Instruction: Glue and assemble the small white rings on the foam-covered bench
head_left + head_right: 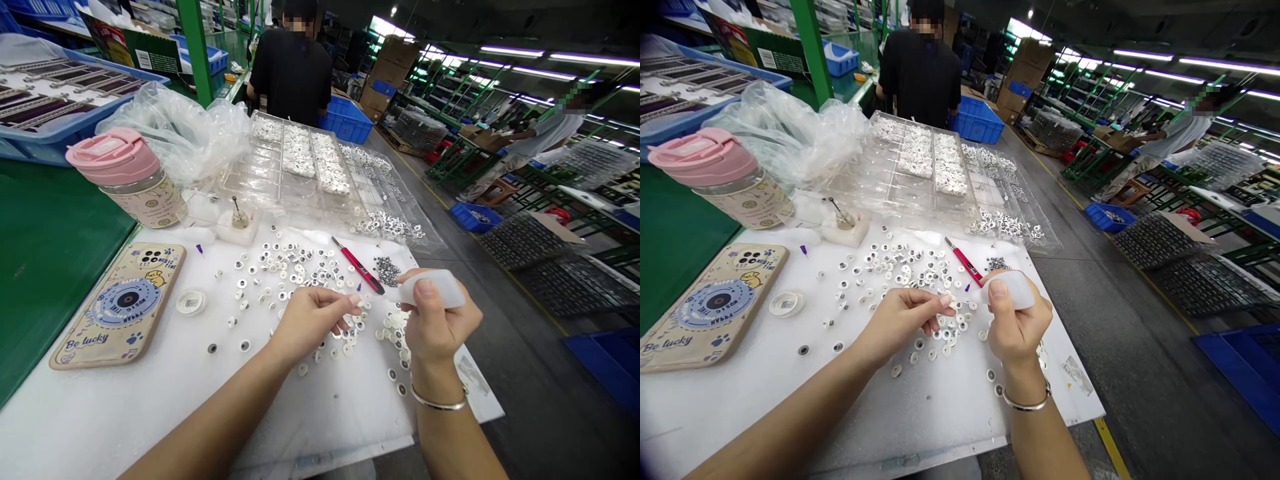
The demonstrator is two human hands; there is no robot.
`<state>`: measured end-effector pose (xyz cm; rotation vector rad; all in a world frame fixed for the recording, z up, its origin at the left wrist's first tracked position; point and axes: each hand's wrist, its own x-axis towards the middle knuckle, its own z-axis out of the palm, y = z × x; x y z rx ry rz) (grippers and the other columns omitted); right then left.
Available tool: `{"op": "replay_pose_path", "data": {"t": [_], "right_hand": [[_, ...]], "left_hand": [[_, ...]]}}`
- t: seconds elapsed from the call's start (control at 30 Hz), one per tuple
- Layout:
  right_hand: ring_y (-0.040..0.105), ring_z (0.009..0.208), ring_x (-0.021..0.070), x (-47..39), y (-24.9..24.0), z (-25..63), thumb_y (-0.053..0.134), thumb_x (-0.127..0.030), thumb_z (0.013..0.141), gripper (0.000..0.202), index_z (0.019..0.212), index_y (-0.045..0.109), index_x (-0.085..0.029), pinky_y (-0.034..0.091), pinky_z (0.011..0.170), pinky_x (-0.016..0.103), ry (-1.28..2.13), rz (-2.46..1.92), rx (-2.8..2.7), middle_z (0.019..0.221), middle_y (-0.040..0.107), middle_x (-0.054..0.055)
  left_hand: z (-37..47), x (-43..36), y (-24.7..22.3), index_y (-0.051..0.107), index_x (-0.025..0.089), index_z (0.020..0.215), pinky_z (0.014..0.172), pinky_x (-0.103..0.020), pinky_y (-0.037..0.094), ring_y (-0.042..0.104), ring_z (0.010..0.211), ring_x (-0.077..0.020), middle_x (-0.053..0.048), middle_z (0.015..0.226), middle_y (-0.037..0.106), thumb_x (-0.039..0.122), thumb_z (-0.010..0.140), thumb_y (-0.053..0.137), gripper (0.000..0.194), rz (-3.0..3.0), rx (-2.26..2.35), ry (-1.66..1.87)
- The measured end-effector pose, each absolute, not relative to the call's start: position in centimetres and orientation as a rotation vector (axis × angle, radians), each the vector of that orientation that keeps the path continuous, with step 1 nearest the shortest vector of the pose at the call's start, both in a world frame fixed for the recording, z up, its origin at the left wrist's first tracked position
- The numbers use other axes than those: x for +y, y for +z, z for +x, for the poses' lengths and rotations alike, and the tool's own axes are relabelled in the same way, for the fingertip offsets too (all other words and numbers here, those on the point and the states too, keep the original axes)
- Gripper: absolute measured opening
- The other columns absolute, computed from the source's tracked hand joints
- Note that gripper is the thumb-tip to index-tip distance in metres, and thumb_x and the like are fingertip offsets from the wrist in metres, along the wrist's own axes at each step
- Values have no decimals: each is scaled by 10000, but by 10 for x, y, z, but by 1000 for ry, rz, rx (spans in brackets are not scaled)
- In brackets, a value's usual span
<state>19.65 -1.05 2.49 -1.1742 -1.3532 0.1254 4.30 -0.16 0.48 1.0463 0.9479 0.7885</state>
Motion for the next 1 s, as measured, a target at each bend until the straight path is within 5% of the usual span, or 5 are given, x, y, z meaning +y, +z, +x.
{"op": "replay_pose_path", "data": {"t": [0.43,1.0], "right_hand": [[406,383,99,-9,24,197,537,-386,790,286,626,613,-164,295,372,251,92,-1166,-1332,466,473,-21],[401,335,83,-7,25,196,547,-370,772,281,616,633,-153,288,331,236,164,-1103,-1227,507,560,-4]], "left_hand": [[43,-1,4,730,162,735,515,-218,418,527,516,-119,-36,594,641,460,738,610,322,1031,937,776],[42,0,3,719,140,724,532,-196,430,511,532,-72,-98,886,702,437,720,660,302,792,776,727]]}}
